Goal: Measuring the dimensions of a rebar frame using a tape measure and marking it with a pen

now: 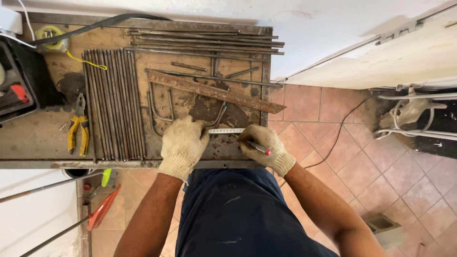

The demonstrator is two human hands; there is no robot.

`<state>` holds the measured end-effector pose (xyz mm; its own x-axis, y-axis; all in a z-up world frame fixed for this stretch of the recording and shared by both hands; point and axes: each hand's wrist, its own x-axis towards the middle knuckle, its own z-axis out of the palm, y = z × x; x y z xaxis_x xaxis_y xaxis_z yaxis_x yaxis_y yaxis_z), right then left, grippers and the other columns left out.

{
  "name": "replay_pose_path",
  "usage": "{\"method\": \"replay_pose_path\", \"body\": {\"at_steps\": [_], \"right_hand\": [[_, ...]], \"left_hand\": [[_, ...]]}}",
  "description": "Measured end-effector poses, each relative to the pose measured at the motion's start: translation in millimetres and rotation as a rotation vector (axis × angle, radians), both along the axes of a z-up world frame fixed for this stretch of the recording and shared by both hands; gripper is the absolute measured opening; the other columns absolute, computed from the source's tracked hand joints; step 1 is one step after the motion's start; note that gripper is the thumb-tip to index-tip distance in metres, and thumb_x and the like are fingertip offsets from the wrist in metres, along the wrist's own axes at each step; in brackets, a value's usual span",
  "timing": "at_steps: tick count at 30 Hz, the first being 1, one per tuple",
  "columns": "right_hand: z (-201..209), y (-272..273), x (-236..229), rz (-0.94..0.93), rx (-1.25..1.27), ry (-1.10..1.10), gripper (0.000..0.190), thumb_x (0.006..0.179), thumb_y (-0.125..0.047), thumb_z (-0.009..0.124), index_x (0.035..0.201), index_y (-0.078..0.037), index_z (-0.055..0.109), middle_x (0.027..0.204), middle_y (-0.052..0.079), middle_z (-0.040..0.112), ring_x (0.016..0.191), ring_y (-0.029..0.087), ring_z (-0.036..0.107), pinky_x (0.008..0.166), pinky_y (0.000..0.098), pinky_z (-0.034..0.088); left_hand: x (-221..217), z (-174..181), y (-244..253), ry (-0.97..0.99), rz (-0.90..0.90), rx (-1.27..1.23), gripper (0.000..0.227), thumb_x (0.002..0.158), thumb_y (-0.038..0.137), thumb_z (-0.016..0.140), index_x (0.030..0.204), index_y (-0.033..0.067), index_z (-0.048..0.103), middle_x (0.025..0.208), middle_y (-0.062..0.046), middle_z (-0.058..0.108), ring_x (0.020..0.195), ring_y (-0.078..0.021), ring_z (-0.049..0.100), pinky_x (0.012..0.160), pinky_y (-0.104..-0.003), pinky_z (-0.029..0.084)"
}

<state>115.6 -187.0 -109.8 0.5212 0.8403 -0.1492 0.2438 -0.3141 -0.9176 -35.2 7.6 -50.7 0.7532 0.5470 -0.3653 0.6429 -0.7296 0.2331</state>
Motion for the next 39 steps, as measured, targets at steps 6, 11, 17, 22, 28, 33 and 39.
{"method": "replay_pose_path", "body": {"at_steps": [6,11,17,22,28,33,39], "right_hand": [[6.1,1.7,-5.4,-0.115,-0.22,-0.03,0.017,0.077,-0.018,0.083,0.093,-0.015,0.078,0.084,0.01,0.077,0.082,0.029,0.076,0.071,0.0404,0.061],[3.7,8.6,-7.2,-0.155,-0.405,-0.045,0.018,0.077,-0.028,0.081,0.093,-0.021,0.079,0.086,0.005,0.078,0.088,0.026,0.076,0.075,0.04,0.063],[0.3,4.7,-5.7,-0.125,-0.379,0.01,0.02,0.077,-0.027,0.083,0.095,-0.02,0.08,0.087,0.007,0.078,0.089,0.028,0.076,0.072,0.04,0.062],[-4.4,5.1,-5.7,-0.119,-0.352,-0.021,0.02,0.078,-0.03,0.082,0.095,-0.019,0.08,0.086,0.008,0.077,0.088,0.029,0.076,0.074,0.0402,0.063],[-12.7,3.6,-6.4,-0.103,-0.212,-0.023,0.019,0.077,-0.025,0.084,0.094,-0.018,0.079,0.083,0.009,0.077,0.086,0.029,0.076,0.07,0.0391,0.062],[-4.2,5.2,-6.8,-0.114,-0.218,-0.005,0.02,0.078,-0.023,0.084,0.096,-0.015,0.079,0.085,0.012,0.077,0.087,0.032,0.075,0.073,0.041,0.061],[-4.1,3.7,-8.1,-0.13,-0.329,0.041,0.025,0.075,-0.035,0.086,0.097,-0.023,0.08,0.088,0.003,0.078,0.093,0.024,0.076,0.08,0.0366,0.061]], "left_hand": [[1.1,-9.9,-3.4,-0.034,0.03,0.07,0.026,0.085,0.042,0.071,0.076,0.0177,0.075,0.074,-0.007,0.067,0.075,-0.0274,0.073,0.063,-0.042,0.061],[3.8,-10.9,-7.0,-0.086,0.027,0.154,0.019,0.082,0.036,0.074,0.075,0.0184,0.074,0.07,-0.005,0.066,0.071,-0.0267,0.072,0.058,-0.042,0.061],[1.3,-13.0,-11.0,-0.096,0.013,0.206,0.016,0.08,0.034,0.076,0.076,0.0186,0.075,0.071,-0.004,0.067,0.069,-0.0254,0.072,0.055,-0.043,0.061],[2.6,-13.6,-10.3,-0.086,0.029,0.196,0.016,0.078,0.033,0.077,0.074,0.0185,0.073,0.07,-0.005,0.066,0.069,-0.026,0.072,0.054,-0.043,0.061],[6.7,-13.0,-8.1,-0.029,0.027,0.176,0.015,0.079,0.032,0.075,0.074,0.0179,0.075,0.069,-0.004,0.067,0.066,-0.0247,0.072,0.053,-0.041,0.061],[7.6,-15.6,-7.3,0.054,0.031,0.112,0.018,0.079,0.036,0.078,0.078,0.0178,0.076,0.072,-0.005,0.068,0.073,-0.0255,0.073,0.057,-0.042,0.063],[8.7,-18.4,-4.8,0.079,-0.001,0.122,0.021,0.078,0.039,0.078,0.077,0.0181,0.077,0.072,-0.004,0.069,0.073,-0.0245,0.073,0.058,-0.041,0.063]]}}
